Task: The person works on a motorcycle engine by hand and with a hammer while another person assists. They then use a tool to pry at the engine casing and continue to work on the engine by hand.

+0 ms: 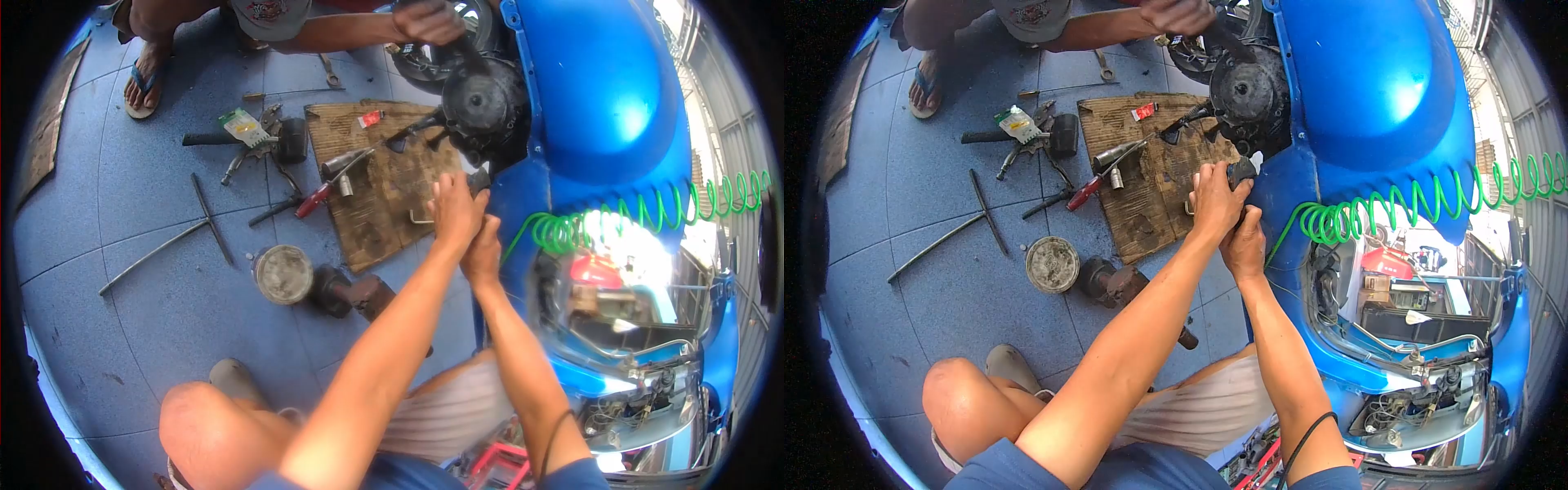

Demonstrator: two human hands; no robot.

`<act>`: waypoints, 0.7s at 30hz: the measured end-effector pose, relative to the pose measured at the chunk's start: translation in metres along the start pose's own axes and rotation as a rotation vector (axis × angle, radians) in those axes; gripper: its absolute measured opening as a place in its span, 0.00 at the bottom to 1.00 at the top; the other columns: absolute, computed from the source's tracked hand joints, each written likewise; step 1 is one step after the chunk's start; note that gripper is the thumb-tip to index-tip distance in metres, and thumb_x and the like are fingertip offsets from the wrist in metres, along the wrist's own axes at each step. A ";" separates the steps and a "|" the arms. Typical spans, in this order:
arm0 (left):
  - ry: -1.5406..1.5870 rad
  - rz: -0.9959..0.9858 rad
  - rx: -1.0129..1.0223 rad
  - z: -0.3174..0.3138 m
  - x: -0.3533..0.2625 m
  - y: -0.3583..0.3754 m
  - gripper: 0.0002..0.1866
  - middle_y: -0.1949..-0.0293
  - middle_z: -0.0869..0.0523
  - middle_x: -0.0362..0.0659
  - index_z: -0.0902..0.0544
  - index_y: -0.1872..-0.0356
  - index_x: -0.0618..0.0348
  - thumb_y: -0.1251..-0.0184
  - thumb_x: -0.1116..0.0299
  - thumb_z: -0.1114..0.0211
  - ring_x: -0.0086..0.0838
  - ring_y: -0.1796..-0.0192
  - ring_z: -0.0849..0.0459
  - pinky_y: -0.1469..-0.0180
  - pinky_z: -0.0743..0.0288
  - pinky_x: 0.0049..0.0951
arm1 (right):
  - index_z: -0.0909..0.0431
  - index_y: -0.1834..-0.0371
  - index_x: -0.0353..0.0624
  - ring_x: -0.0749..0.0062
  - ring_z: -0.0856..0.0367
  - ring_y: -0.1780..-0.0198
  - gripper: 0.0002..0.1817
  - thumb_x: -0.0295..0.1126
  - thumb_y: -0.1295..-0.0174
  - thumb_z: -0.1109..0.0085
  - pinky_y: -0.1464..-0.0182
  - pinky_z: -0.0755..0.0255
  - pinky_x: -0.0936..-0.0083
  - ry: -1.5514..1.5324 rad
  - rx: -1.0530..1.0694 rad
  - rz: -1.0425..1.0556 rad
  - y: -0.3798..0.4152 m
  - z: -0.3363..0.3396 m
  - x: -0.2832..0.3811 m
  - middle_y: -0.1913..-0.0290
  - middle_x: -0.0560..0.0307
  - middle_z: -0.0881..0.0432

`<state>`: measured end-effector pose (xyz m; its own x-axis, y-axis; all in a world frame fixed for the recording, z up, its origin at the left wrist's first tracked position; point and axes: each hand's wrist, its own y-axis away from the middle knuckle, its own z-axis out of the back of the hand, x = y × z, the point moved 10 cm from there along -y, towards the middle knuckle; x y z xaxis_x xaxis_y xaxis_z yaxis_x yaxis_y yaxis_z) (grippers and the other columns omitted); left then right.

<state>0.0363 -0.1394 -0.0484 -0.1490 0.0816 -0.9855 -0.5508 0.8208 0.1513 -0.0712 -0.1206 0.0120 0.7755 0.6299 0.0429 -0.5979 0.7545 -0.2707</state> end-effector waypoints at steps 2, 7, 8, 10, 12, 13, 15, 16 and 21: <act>0.004 0.007 0.007 -0.001 0.002 -0.001 0.31 0.45 0.23 0.50 0.21 0.36 0.61 0.34 0.51 0.28 0.48 0.36 0.27 0.38 0.32 0.53 | 0.40 0.46 0.40 0.30 0.16 0.56 0.23 0.31 0.32 0.33 0.56 0.22 0.49 -0.001 0.001 0.006 0.000 0.000 0.001 0.60 0.35 0.17; 0.009 0.010 0.000 -0.001 0.001 0.001 0.31 0.44 0.23 0.50 0.21 0.37 0.61 0.35 0.51 0.28 0.48 0.36 0.27 0.38 0.33 0.52 | 0.40 0.47 0.40 0.30 0.16 0.56 0.23 0.31 0.32 0.33 0.56 0.22 0.49 0.006 -0.005 0.002 0.000 0.001 0.000 0.60 0.33 0.17; 0.010 0.010 0.000 -0.001 0.001 0.001 0.31 0.44 0.23 0.50 0.21 0.37 0.61 0.35 0.51 0.28 0.48 0.36 0.27 0.38 0.33 0.52 | 0.40 0.47 0.40 0.30 0.16 0.56 0.23 0.31 0.32 0.33 0.56 0.22 0.49 0.006 -0.005 0.003 0.000 0.000 0.000 0.60 0.33 0.17; 0.017 0.014 0.003 -0.002 0.002 0.000 0.31 0.44 0.23 0.50 0.21 0.37 0.61 0.35 0.51 0.28 0.48 0.36 0.27 0.38 0.33 0.52 | 0.40 0.47 0.40 0.29 0.16 0.56 0.23 0.31 0.32 0.33 0.57 0.22 0.49 0.007 -0.013 -0.011 0.000 0.000 -0.002 0.60 0.32 0.17; 0.016 0.023 0.006 -0.002 0.002 -0.001 0.31 0.44 0.23 0.51 0.21 0.37 0.61 0.35 0.51 0.28 0.48 0.36 0.27 0.38 0.33 0.52 | 0.40 0.46 0.40 0.29 0.16 0.56 0.23 0.31 0.32 0.33 0.57 0.22 0.48 0.010 -0.009 -0.007 0.000 0.000 -0.001 0.60 0.32 0.17; 0.014 0.029 0.010 -0.002 0.003 -0.001 0.31 0.44 0.23 0.51 0.21 0.37 0.61 0.35 0.52 0.27 0.48 0.36 0.27 0.38 0.33 0.52 | 0.40 0.46 0.40 0.28 0.16 0.56 0.23 0.31 0.32 0.33 0.57 0.22 0.48 0.014 -0.008 -0.004 0.000 0.000 -0.001 0.60 0.32 0.17; 0.012 0.025 0.009 -0.001 0.002 0.000 0.31 0.45 0.23 0.51 0.20 0.37 0.61 0.35 0.52 0.27 0.48 0.36 0.27 0.38 0.33 0.53 | 0.40 0.46 0.40 0.28 0.16 0.56 0.23 0.30 0.33 0.33 0.57 0.22 0.47 0.016 -0.008 -0.001 0.000 0.000 -0.001 0.60 0.32 0.17; 0.009 0.019 0.008 0.000 0.001 0.000 0.31 0.45 0.23 0.51 0.20 0.37 0.61 0.35 0.52 0.27 0.48 0.36 0.27 0.38 0.33 0.53 | 0.40 0.46 0.40 0.28 0.16 0.57 0.23 0.30 0.33 0.33 0.57 0.22 0.47 0.017 -0.009 0.002 0.000 0.001 0.000 0.61 0.32 0.17; 0.022 0.020 -0.008 -0.001 0.002 0.000 0.30 0.46 0.23 0.51 0.20 0.38 0.61 0.35 0.53 0.27 0.48 0.37 0.27 0.38 0.33 0.53 | 0.40 0.46 0.40 0.28 0.16 0.56 0.23 0.29 0.33 0.33 0.57 0.22 0.46 0.008 -0.009 -0.012 -0.001 -0.001 -0.002 0.61 0.32 0.16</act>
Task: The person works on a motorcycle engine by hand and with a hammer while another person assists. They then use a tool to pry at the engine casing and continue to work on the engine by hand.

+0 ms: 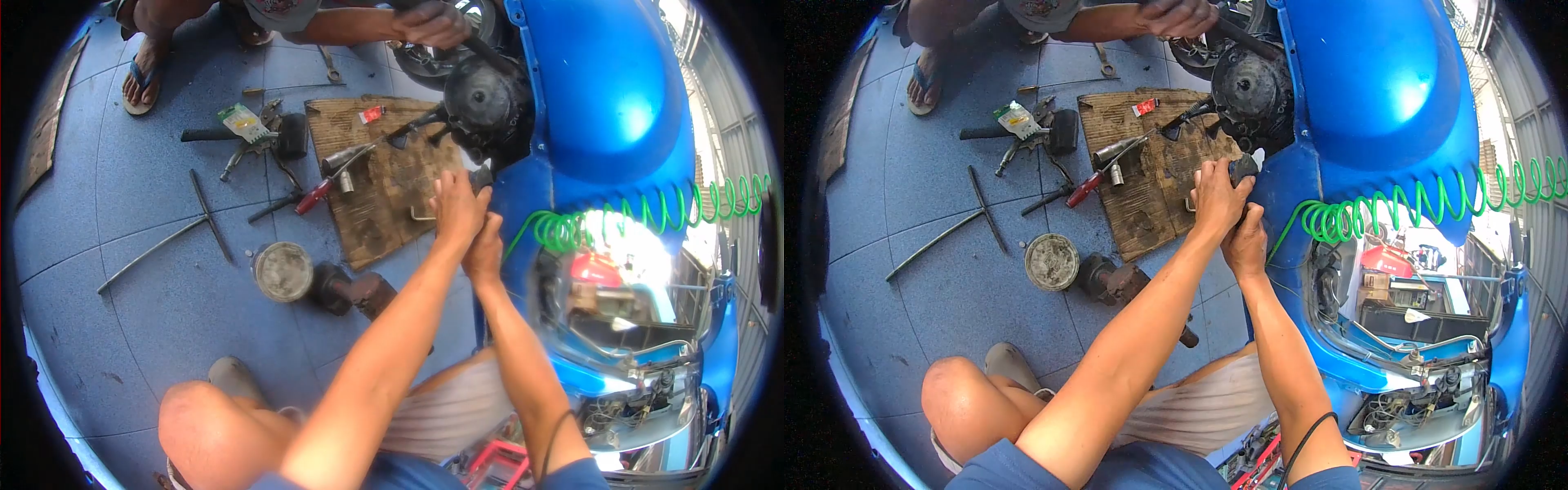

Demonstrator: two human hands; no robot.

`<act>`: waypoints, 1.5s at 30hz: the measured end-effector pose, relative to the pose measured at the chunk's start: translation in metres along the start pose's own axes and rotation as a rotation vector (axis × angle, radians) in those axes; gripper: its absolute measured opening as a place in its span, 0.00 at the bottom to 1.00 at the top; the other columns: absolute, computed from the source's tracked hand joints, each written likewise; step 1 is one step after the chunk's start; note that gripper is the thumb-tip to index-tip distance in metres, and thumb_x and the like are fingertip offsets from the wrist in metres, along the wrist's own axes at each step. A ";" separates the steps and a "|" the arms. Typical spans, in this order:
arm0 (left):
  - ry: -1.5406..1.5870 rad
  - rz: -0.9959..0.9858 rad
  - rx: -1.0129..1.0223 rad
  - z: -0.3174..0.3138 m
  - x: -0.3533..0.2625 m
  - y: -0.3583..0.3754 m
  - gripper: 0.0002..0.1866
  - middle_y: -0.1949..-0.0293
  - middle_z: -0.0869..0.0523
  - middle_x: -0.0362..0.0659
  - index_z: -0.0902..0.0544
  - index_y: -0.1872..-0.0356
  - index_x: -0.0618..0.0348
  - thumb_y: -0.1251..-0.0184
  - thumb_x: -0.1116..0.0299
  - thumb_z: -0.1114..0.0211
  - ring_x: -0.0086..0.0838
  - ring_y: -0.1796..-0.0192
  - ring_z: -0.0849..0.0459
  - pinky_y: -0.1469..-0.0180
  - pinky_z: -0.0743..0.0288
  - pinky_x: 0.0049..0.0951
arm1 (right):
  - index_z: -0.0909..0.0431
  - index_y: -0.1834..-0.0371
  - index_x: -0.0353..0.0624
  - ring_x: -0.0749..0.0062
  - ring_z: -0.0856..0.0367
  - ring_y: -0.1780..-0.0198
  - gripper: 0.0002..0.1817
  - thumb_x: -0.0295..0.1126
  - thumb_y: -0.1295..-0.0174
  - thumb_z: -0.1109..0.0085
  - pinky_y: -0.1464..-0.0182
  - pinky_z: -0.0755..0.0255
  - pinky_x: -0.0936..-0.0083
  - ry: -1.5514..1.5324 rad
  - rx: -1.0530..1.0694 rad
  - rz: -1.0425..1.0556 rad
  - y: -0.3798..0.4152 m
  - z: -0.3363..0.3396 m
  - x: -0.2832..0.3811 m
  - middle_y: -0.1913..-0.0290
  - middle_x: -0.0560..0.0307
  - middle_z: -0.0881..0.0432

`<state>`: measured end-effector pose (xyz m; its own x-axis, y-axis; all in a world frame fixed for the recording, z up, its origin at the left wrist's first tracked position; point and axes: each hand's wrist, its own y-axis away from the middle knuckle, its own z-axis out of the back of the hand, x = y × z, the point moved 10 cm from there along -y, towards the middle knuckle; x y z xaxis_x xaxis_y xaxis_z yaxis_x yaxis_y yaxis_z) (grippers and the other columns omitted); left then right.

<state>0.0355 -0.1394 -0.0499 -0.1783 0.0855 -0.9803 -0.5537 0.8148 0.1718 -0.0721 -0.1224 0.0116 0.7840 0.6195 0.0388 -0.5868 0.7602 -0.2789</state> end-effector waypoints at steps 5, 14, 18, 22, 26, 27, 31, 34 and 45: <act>0.008 -0.007 0.002 0.000 0.000 0.000 0.30 0.47 0.23 0.50 0.20 0.39 0.61 0.35 0.52 0.28 0.49 0.38 0.27 0.38 0.33 0.54 | 0.40 0.43 0.39 0.29 0.15 0.49 0.30 0.39 0.33 0.28 0.51 0.22 0.46 -0.010 0.061 -0.067 0.002 -0.006 -0.013 0.52 0.29 0.15; -0.003 -0.001 0.007 -0.003 0.002 -0.001 0.29 0.47 0.23 0.51 0.20 0.39 0.61 0.35 0.52 0.28 0.49 0.38 0.27 0.39 0.33 0.54 | 0.40 0.43 0.40 0.28 0.15 0.51 0.32 0.40 0.36 0.25 0.53 0.22 0.46 -0.007 0.038 -0.044 0.002 -0.005 -0.011 0.54 0.30 0.15; 0.006 -0.005 -0.008 -0.002 0.002 0.000 0.29 0.46 0.23 0.51 0.20 0.39 0.61 0.35 0.52 0.28 0.49 0.38 0.27 0.40 0.33 0.54 | 0.40 0.47 0.39 0.28 0.16 0.56 0.24 0.28 0.34 0.32 0.57 0.22 0.47 0.004 -0.004 0.018 0.000 0.002 0.003 0.60 0.32 0.17; 0.008 -0.008 -0.011 -0.002 0.002 0.000 0.29 0.46 0.23 0.50 0.20 0.40 0.61 0.35 0.53 0.28 0.49 0.38 0.27 0.39 0.33 0.53 | 0.40 0.47 0.40 0.28 0.16 0.57 0.24 0.29 0.34 0.32 0.57 0.22 0.46 0.002 0.001 0.002 0.000 0.000 0.000 0.60 0.32 0.17; 0.007 0.005 0.001 -0.002 0.002 0.000 0.29 0.47 0.23 0.50 0.20 0.39 0.61 0.35 0.52 0.28 0.48 0.38 0.27 0.39 0.33 0.53 | 0.40 0.47 0.39 0.27 0.17 0.57 0.24 0.28 0.34 0.32 0.57 0.23 0.46 -0.010 0.000 0.011 0.001 -0.001 -0.001 0.60 0.32 0.17; 0.008 0.003 0.001 -0.003 0.002 -0.001 0.29 0.47 0.23 0.50 0.20 0.39 0.61 0.35 0.53 0.28 0.48 0.38 0.27 0.39 0.33 0.53 | 0.40 0.47 0.39 0.27 0.17 0.57 0.24 0.28 0.34 0.32 0.57 0.23 0.46 -0.011 0.001 0.005 0.001 -0.001 -0.002 0.60 0.32 0.17; 0.007 0.005 0.007 -0.003 0.002 0.000 0.30 0.46 0.24 0.50 0.20 0.37 0.61 0.35 0.53 0.28 0.48 0.38 0.27 0.38 0.33 0.53 | 0.40 0.46 0.39 0.28 0.17 0.56 0.24 0.28 0.34 0.32 0.56 0.23 0.46 -0.006 0.003 0.009 0.001 -0.001 -0.001 0.60 0.33 0.17; 0.000 0.009 0.005 -0.003 0.001 0.000 0.31 0.45 0.23 0.50 0.21 0.37 0.61 0.35 0.53 0.28 0.48 0.37 0.27 0.37 0.33 0.54 | 0.41 0.46 0.40 0.29 0.17 0.56 0.24 0.29 0.34 0.32 0.56 0.23 0.47 -0.014 0.010 0.017 0.000 0.002 0.006 0.59 0.34 0.17; -0.011 0.019 0.009 -0.001 0.001 0.000 0.32 0.45 0.23 0.51 0.21 0.35 0.61 0.35 0.52 0.28 0.49 0.36 0.27 0.36 0.32 0.54 | 0.40 0.43 0.40 0.27 0.15 0.51 0.31 0.40 0.36 0.26 0.53 0.22 0.46 -0.007 0.041 -0.064 0.002 -0.005 -0.012 0.54 0.28 0.15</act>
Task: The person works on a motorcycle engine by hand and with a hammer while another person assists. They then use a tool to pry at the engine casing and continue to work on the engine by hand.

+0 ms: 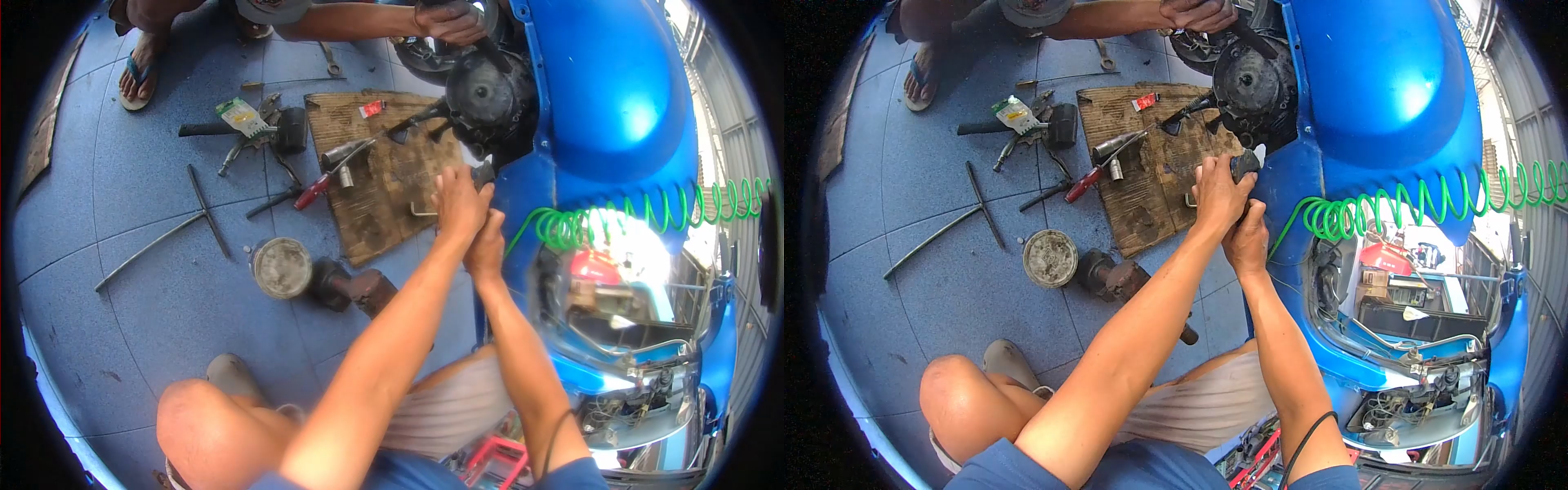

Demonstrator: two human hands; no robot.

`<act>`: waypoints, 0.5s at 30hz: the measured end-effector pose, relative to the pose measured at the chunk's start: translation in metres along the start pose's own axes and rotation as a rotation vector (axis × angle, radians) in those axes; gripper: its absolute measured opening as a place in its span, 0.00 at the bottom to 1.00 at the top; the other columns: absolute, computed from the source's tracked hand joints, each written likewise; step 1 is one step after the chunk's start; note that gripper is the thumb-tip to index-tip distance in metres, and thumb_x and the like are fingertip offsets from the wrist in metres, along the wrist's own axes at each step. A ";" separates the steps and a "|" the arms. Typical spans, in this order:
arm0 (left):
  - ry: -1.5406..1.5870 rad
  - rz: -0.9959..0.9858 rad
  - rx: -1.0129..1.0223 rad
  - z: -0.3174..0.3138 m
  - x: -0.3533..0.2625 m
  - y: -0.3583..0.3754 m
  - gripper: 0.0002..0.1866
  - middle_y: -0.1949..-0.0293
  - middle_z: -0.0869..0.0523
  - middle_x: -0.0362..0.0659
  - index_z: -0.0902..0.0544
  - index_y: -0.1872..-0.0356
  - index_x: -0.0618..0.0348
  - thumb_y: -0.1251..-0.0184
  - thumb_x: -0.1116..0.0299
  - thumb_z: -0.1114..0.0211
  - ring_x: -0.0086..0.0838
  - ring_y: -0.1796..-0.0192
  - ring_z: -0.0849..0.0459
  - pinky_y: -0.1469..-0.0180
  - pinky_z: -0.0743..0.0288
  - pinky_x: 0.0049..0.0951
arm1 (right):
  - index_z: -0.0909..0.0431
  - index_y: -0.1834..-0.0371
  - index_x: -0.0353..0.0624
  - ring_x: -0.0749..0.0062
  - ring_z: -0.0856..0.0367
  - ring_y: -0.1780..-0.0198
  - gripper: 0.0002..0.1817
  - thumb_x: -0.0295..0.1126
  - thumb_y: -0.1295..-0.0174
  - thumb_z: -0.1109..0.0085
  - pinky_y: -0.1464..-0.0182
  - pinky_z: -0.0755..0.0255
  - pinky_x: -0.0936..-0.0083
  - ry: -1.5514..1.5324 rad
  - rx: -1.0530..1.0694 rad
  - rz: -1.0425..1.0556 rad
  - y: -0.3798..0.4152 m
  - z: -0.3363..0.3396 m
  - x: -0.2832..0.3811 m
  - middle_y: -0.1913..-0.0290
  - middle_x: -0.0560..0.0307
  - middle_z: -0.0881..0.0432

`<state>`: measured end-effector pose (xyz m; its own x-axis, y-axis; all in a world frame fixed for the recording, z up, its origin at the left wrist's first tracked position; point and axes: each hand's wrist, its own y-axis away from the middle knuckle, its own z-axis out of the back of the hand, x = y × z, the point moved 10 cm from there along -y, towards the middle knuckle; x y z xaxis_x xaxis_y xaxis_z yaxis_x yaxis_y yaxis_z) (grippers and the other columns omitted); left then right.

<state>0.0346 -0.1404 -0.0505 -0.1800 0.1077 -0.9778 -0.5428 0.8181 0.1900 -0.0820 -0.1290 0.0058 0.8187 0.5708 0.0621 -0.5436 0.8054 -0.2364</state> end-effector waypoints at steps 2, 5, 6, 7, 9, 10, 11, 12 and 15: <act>0.008 0.004 0.000 -0.001 0.001 -0.001 0.32 0.45 0.23 0.51 0.21 0.35 0.61 0.35 0.52 0.28 0.49 0.36 0.27 0.36 0.32 0.54 | 0.40 0.43 0.40 0.27 0.15 0.51 0.31 0.40 0.35 0.26 0.53 0.22 0.45 -0.002 0.002 -0.004 0.000 0.000 -0.001 0.54 0.28 0.15; 0.012 0.009 0.017 0.001 0.000 -0.001 0.32 0.44 0.23 0.51 0.21 0.35 0.61 0.35 0.52 0.28 0.48 0.36 0.27 0.36 0.32 0.54 | 0.40 0.43 0.40 0.26 0.15 0.51 0.31 0.39 0.35 0.27 0.53 0.22 0.45 -0.008 0.017 -0.014 0.000 -0.001 0.000 0.53 0.27 0.15; 0.037 0.031 0.043 0.002 -0.002 0.001 0.29 0.41 0.24 0.52 0.21 0.37 0.62 0.34 0.56 0.28 0.49 0.34 0.29 0.33 0.34 0.55 | 0.40 0.43 0.40 0.26 0.15 0.51 0.31 0.39 0.35 0.27 0.53 0.22 0.45 -0.001 0.023 -0.019 0.000 -0.001 0.000 0.53 0.27 0.15; 0.062 0.052 0.069 0.003 -0.003 0.002 0.27 0.38 0.25 0.53 0.21 0.38 0.63 0.33 0.59 0.28 0.50 0.32 0.30 0.30 0.36 0.56 | 0.40 0.43 0.40 0.27 0.15 0.51 0.30 0.39 0.35 0.27 0.53 0.22 0.45 0.006 0.028 -0.022 0.000 -0.001 0.000 0.53 0.27 0.15; 0.042 0.024 0.034 0.001 0.000 0.001 0.29 0.41 0.24 0.52 0.20 0.37 0.62 0.34 0.55 0.27 0.49 0.33 0.29 0.33 0.35 0.55 | 0.40 0.45 0.39 0.27 0.16 0.53 0.27 0.33 0.34 0.30 0.54 0.22 0.47 -0.002 -0.001 0.015 -0.001 0.002 0.007 0.56 0.30 0.16; 0.021 -0.003 -0.005 0.002 0.000 0.000 0.31 0.44 0.23 0.50 0.20 0.37 0.61 0.36 0.52 0.27 0.48 0.35 0.28 0.37 0.33 0.53 | 0.40 0.46 0.39 0.28 0.16 0.56 0.23 0.28 0.34 0.33 0.55 0.23 0.48 -0.012 -0.028 0.055 -0.001 0.005 0.011 0.59 0.32 0.16; 0.020 -0.002 -0.004 -0.002 0.003 -0.001 0.31 0.44 0.23 0.50 0.20 0.37 0.61 0.36 0.52 0.27 0.48 0.35 0.28 0.37 0.33 0.53 | 0.40 0.46 0.39 0.28 0.16 0.56 0.23 0.28 0.34 0.33 0.55 0.23 0.48 -0.012 -0.028 0.054 -0.001 0.003 0.009 0.59 0.32 0.16; 0.021 -0.009 -0.010 -0.001 0.003 0.000 0.32 0.44 0.22 0.51 0.20 0.37 0.61 0.36 0.52 0.27 0.49 0.35 0.28 0.37 0.33 0.54 | 0.40 0.45 0.39 0.28 0.16 0.53 0.27 0.33 0.35 0.30 0.54 0.22 0.47 -0.005 -0.016 0.046 -0.001 0.002 0.006 0.56 0.30 0.16; 0.021 -0.013 -0.013 0.000 0.003 -0.001 0.32 0.43 0.22 0.51 0.20 0.37 0.61 0.36 0.52 0.26 0.49 0.35 0.28 0.37 0.32 0.54 | 0.40 0.45 0.39 0.27 0.16 0.53 0.27 0.33 0.34 0.30 0.54 0.22 0.47 0.003 -0.031 0.068 -0.001 0.003 0.009 0.57 0.30 0.16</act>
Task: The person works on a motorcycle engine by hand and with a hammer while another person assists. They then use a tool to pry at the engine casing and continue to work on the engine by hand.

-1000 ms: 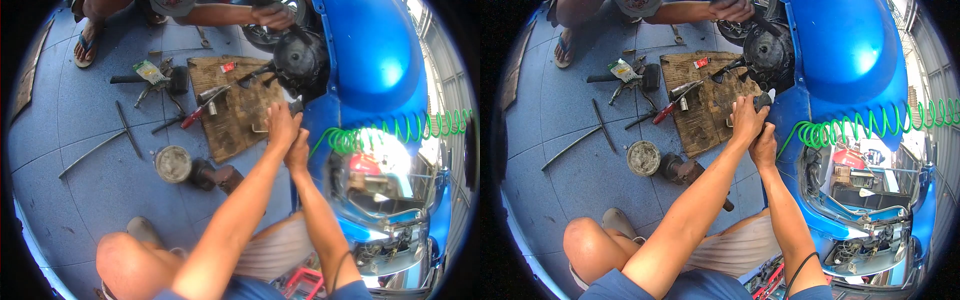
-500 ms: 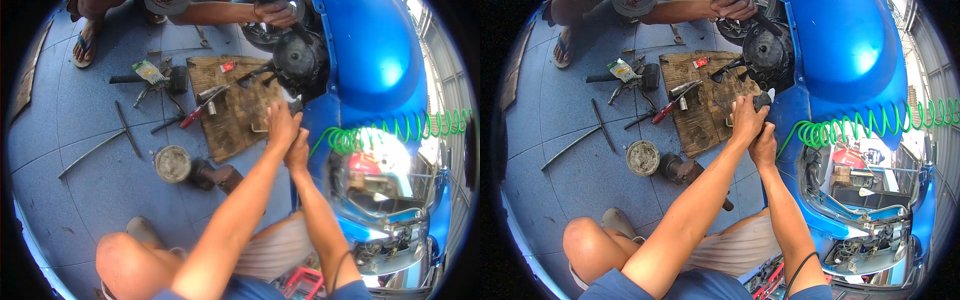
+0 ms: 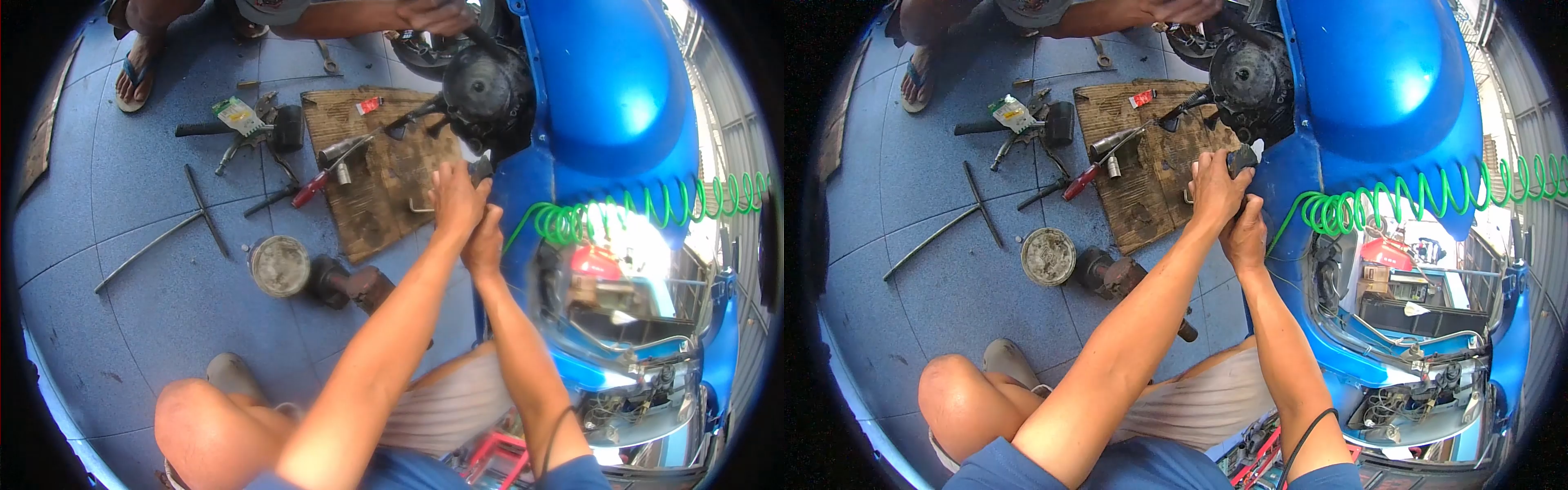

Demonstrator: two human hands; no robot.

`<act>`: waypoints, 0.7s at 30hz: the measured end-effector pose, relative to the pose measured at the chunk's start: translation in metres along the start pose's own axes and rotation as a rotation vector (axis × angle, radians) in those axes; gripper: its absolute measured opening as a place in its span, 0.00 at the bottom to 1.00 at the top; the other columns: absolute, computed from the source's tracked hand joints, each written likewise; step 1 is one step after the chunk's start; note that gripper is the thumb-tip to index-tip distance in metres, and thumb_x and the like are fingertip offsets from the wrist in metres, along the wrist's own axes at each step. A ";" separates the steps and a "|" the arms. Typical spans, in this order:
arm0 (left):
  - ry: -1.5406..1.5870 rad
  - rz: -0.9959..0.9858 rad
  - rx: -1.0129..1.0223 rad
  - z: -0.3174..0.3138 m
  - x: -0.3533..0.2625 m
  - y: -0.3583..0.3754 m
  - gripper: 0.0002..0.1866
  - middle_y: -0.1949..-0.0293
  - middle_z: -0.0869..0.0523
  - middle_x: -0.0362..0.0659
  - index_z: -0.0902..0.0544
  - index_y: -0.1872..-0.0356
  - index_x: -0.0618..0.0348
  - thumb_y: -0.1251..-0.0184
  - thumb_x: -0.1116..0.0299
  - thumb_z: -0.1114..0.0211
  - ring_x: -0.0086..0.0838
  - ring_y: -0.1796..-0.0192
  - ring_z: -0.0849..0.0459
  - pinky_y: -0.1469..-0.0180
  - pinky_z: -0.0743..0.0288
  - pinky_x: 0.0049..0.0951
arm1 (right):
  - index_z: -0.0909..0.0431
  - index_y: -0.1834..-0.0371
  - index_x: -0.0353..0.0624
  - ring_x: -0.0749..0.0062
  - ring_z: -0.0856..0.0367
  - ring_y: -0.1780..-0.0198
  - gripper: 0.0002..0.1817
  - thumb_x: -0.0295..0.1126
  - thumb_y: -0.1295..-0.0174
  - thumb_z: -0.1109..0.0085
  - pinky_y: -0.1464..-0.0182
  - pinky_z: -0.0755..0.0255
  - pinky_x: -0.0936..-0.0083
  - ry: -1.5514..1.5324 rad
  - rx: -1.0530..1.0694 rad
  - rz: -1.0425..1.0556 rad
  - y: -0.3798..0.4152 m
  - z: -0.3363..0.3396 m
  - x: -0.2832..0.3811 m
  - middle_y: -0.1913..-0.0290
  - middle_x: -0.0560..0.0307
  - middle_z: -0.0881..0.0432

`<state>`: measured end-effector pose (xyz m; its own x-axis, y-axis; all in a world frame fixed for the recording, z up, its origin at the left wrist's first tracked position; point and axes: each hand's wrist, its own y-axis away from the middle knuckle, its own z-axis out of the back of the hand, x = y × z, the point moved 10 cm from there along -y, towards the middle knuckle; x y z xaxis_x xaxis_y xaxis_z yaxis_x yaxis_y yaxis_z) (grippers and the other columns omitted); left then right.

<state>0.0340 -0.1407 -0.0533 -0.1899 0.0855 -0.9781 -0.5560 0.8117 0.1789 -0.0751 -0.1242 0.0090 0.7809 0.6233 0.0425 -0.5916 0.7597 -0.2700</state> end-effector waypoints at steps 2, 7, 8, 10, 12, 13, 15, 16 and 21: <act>-0.002 0.003 0.003 0.000 0.000 0.000 0.32 0.43 0.22 0.51 0.20 0.37 0.61 0.37 0.52 0.26 0.49 0.34 0.28 0.37 0.32 0.54 | 0.39 0.46 0.39 0.27 0.17 0.56 0.23 0.28 0.34 0.33 0.56 0.23 0.47 0.001 -0.025 0.029 0.000 0.003 0.005 0.59 0.31 0.17; 0.003 0.012 0.006 0.001 -0.001 0.001 0.32 0.43 0.22 0.51 0.20 0.37 0.62 0.37 0.52 0.26 0.49 0.34 0.27 0.36 0.32 0.54 | 0.39 0.46 0.39 0.27 0.17 0.56 0.23 0.29 0.34 0.33 0.57 0.22 0.46 -0.017 -0.024 0.010 0.000 0.003 0.002 0.60 0.30 0.17; 0.003 0.012 0.006 0.001 -0.001 0.001 0.32 0.43 0.22 0.51 0.20 0.37 0.62 0.37 0.52 0.26 0.49 0.34 0.27 0.36 0.32 0.54 | 0.39 0.46 0.39 0.27 0.17 0.56 0.23 0.29 0.34 0.33 0.57 0.22 0.46 -0.017 -0.024 0.010 0.000 0.003 0.002 0.60 0.30 0.17; 0.008 0.009 0.006 0.001 -0.001 0.001 0.33 0.43 0.22 0.51 0.20 0.37 0.61 0.37 0.51 0.26 0.49 0.34 0.27 0.36 0.32 0.54 | 0.39 0.46 0.39 0.27 0.16 0.56 0.22 0.29 0.33 0.34 0.57 0.22 0.46 0.010 -0.021 -0.001 0.000 0.004 0.004 0.60 0.30 0.17; 0.003 0.017 0.015 0.001 -0.001 0.000 0.33 0.43 0.22 0.51 0.20 0.36 0.61 0.37 0.52 0.26 0.49 0.34 0.27 0.36 0.32 0.54 | 0.39 0.46 0.39 0.27 0.16 0.56 0.22 0.29 0.33 0.34 0.57 0.22 0.46 0.008 -0.019 0.002 -0.001 0.004 0.004 0.60 0.30 0.17; -0.002 0.025 0.024 0.000 0.000 -0.001 0.33 0.43 0.22 0.51 0.20 0.36 0.61 0.37 0.52 0.26 0.49 0.34 0.28 0.36 0.32 0.54 | 0.39 0.47 0.39 0.27 0.16 0.56 0.22 0.29 0.33 0.34 0.57 0.22 0.47 0.007 -0.018 0.006 -0.001 0.003 0.004 0.60 0.30 0.17; -0.007 0.027 0.021 0.000 0.000 0.000 0.33 0.43 0.23 0.51 0.20 0.36 0.61 0.37 0.52 0.26 0.49 0.34 0.28 0.36 0.32 0.54 | 0.39 0.47 0.39 0.27 0.16 0.56 0.22 0.29 0.33 0.34 0.57 0.22 0.47 -0.001 -0.017 0.005 -0.001 0.003 0.003 0.59 0.30 0.17; -0.011 0.029 0.019 0.000 0.000 0.000 0.33 0.43 0.23 0.51 0.20 0.36 0.61 0.37 0.52 0.26 0.49 0.34 0.28 0.35 0.32 0.54 | 0.39 0.47 0.39 0.27 0.16 0.56 0.22 0.28 0.33 0.34 0.57 0.22 0.47 -0.008 -0.016 0.004 0.000 0.003 0.003 0.59 0.30 0.17; 0.010 0.038 0.032 0.003 -0.005 0.002 0.30 0.41 0.24 0.52 0.21 0.37 0.62 0.35 0.56 0.26 0.50 0.33 0.29 0.34 0.34 0.56 | 0.40 0.47 0.39 0.26 0.17 0.56 0.22 0.28 0.33 0.34 0.57 0.22 0.46 -0.006 -0.019 0.021 -0.001 0.002 0.003 0.60 0.30 0.17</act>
<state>0.0366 -0.1378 -0.0489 -0.2190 0.1109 -0.9694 -0.5220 0.8260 0.2125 -0.0725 -0.1221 0.0116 0.7673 0.6399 0.0425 -0.6036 0.7429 -0.2893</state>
